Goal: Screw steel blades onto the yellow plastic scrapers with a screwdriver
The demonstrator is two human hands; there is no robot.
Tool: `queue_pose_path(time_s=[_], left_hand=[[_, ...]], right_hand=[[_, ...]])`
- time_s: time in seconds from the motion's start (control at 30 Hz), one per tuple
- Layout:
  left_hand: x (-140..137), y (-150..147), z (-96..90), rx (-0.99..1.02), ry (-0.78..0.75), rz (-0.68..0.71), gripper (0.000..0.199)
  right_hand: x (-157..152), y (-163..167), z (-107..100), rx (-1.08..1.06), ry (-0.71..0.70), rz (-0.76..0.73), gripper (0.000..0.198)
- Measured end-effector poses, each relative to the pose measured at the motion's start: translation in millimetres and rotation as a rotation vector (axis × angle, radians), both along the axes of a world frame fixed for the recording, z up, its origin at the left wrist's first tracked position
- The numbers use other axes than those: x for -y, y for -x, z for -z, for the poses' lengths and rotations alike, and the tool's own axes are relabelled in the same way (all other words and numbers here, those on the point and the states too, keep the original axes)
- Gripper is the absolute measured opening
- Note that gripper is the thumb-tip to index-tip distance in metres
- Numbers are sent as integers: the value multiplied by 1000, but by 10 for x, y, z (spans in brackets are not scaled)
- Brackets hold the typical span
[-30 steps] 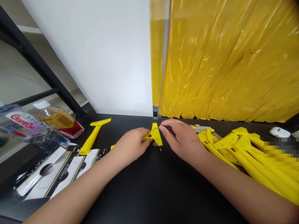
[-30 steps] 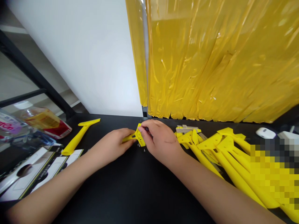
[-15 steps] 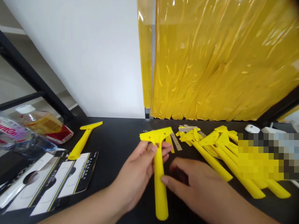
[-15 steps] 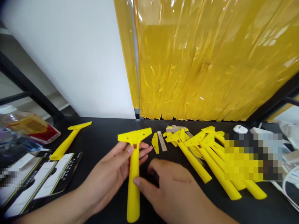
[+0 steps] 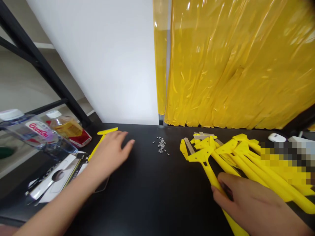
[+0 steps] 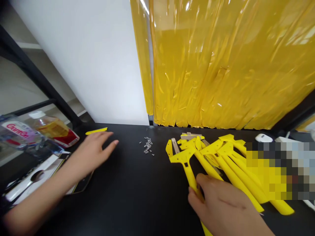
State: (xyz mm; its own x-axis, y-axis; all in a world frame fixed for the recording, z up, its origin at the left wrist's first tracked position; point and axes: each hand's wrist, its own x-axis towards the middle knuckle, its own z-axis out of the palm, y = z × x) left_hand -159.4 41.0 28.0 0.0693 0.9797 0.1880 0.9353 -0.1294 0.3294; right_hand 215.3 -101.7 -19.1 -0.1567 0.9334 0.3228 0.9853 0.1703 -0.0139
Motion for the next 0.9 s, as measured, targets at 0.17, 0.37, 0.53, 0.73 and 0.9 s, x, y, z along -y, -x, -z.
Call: queue_pose_path(time_s=[0.17, 0.37, 0.53, 0.73, 0.9], left_hand=[[-581, 615, 58, -132, 41, -308, 44], [-790, 660, -2, 3, 116, -382, 40], [-763, 427, -321, 317, 155, -275, 39], [-121, -447, -178, 858, 491, 36, 25], [288, -853, 137, 1161, 695, 172, 32]], right_hand=[[10, -186, -9, 96, -13, -86, 25], [-74, -173, -172, -59, -47, -18, 23], [-187, -121, -694, -361, -161, -151, 27], [-522, 258, -1127, -627, -279, -180, 25], [-887, 538, -1001, -737, -91, -308, 14]])
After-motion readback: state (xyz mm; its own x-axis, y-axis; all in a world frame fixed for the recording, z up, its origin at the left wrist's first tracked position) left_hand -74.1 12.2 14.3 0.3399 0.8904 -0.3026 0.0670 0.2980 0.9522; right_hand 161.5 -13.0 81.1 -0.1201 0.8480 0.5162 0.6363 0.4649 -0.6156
